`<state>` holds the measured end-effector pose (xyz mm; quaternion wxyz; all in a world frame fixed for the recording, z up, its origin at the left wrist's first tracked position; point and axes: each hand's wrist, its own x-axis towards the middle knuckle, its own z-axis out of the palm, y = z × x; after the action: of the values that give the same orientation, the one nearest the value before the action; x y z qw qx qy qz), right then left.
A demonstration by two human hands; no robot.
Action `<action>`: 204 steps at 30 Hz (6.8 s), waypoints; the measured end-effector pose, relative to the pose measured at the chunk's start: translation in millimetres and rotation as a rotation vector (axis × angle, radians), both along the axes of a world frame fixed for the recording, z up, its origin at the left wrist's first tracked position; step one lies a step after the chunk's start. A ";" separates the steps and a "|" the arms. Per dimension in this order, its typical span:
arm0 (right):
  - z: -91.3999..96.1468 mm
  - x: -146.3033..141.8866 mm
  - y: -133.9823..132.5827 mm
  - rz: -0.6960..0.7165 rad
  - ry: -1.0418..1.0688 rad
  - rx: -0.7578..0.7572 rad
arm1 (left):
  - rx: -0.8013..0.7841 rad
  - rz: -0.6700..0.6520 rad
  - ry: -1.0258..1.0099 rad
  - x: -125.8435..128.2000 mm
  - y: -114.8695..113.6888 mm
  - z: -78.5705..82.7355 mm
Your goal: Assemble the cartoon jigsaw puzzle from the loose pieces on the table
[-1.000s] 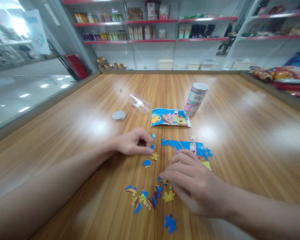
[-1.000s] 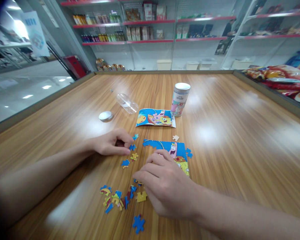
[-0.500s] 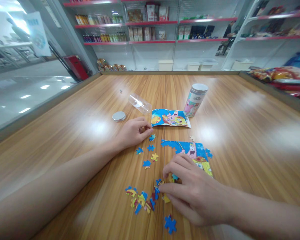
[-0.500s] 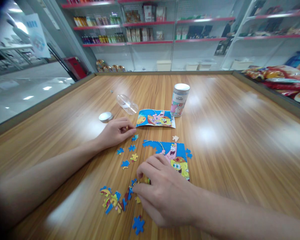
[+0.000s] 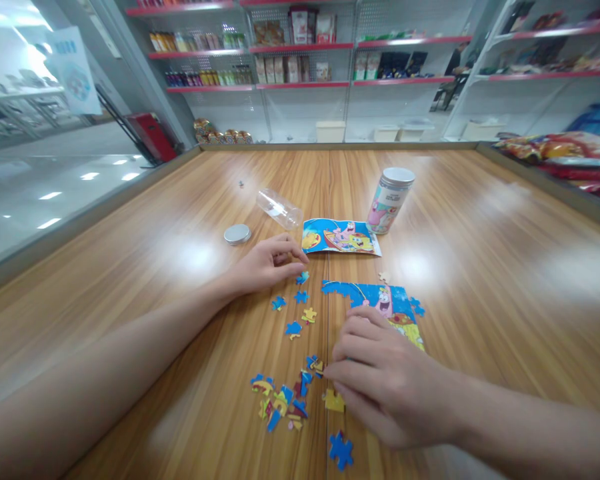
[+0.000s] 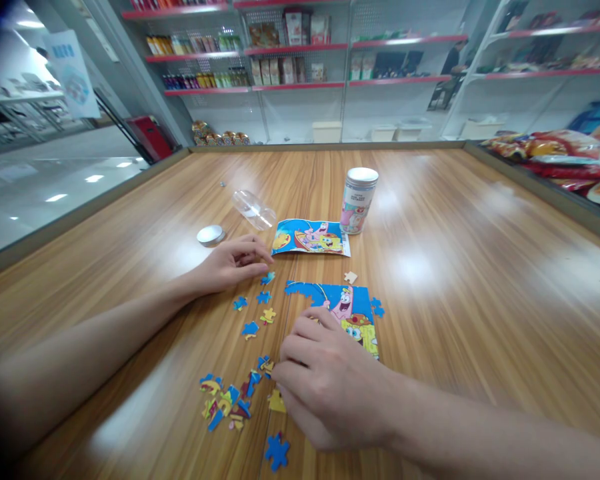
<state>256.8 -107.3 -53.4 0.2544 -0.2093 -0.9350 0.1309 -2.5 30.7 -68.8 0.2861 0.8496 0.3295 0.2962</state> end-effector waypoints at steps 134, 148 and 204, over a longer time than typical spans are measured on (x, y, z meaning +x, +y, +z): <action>-6.8 18.1 39.1 -0.426 0.177 -0.015 | 0.164 -0.071 0.294 1.8 -14.5 7.6; -7.9 17.8 38.2 -0.428 0.176 -0.011 | 0.199 -0.018 0.217 4.3 -14.7 1.9; -11.4 15.6 34.9 -0.423 0.028 -0.038 | 0.400 -0.135 0.261 5.7 -19.4 1.1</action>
<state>272.4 -72.4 -64.8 0.2853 -0.4041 -0.8639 0.0953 3.2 11.3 -67.7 0.0861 0.9405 0.2410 0.2236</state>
